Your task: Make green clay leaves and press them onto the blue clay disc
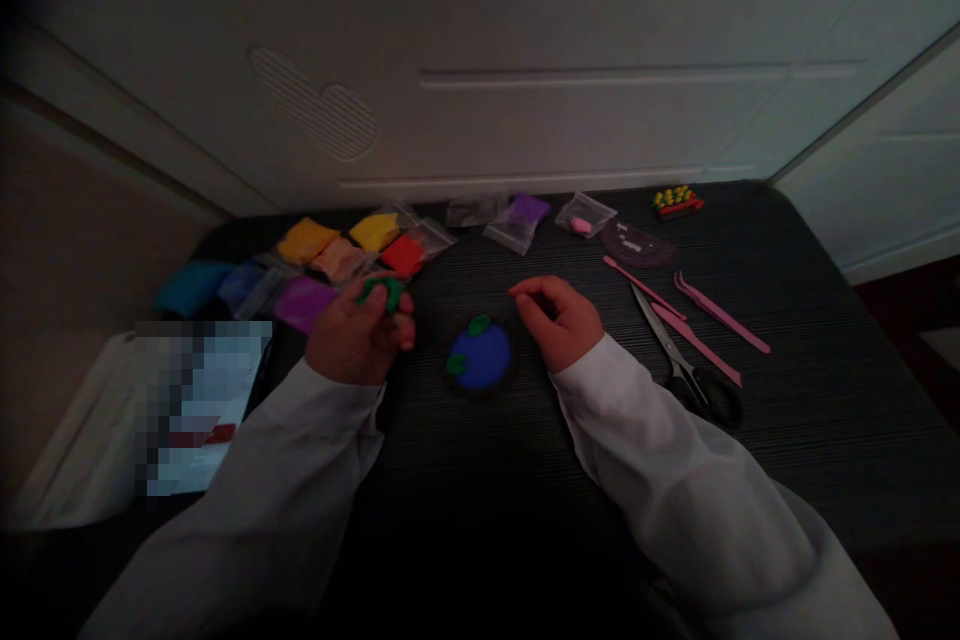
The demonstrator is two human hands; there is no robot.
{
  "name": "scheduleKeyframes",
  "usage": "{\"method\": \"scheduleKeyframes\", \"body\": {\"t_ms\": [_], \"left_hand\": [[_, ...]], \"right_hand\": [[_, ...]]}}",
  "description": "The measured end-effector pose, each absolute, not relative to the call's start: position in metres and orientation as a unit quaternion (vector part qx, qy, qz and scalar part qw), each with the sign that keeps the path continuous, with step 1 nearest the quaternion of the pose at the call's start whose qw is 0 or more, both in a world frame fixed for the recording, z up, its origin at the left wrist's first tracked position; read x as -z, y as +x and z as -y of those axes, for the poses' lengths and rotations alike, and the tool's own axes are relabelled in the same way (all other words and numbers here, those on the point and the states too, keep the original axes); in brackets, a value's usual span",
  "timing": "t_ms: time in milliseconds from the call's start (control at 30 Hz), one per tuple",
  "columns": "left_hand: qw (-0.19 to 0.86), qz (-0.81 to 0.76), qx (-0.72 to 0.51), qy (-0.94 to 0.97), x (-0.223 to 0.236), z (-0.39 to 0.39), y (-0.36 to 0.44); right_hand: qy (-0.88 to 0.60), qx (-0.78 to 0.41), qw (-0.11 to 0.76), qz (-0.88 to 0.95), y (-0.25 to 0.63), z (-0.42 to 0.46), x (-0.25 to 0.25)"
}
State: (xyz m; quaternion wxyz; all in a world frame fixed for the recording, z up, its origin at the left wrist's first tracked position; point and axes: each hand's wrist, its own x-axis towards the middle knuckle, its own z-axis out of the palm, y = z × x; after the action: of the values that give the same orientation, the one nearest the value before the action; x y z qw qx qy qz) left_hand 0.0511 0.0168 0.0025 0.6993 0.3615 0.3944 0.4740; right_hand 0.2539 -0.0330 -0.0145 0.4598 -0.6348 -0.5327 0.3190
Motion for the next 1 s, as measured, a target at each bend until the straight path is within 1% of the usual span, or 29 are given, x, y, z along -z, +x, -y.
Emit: {"method": "scheduleKeyframes", "body": {"t_ms": [267,467,567,867,1000], "left_hand": [[0.697,-0.396,-0.489,0.344,-0.0029,-0.0171,0.0482],[0.718,-0.355,-0.5,0.33,-0.0067,-0.0169,0.0476],[0.709,-0.342,-0.505,0.355,-0.0028,-0.0169,0.0474],[0.699,-0.389,-0.481,0.359,-0.0038,-0.0162,0.0518],[0.704,-0.403,-0.451,0.372,-0.0022,-0.0168,0.0499]], "right_hand": [[-0.635,-0.313,0.456,0.54,0.2533,0.0337,0.0133],[-0.631,-0.316,0.46,0.538,0.2523,0.0337,0.0124],[-0.63,-0.32,0.46,0.537,0.2528,0.0335,0.0134],[-0.632,-0.318,0.458,0.539,0.2527,0.0336,0.0129],[-0.628,-0.318,0.462,0.54,0.2533,0.0332,0.0145]]}}
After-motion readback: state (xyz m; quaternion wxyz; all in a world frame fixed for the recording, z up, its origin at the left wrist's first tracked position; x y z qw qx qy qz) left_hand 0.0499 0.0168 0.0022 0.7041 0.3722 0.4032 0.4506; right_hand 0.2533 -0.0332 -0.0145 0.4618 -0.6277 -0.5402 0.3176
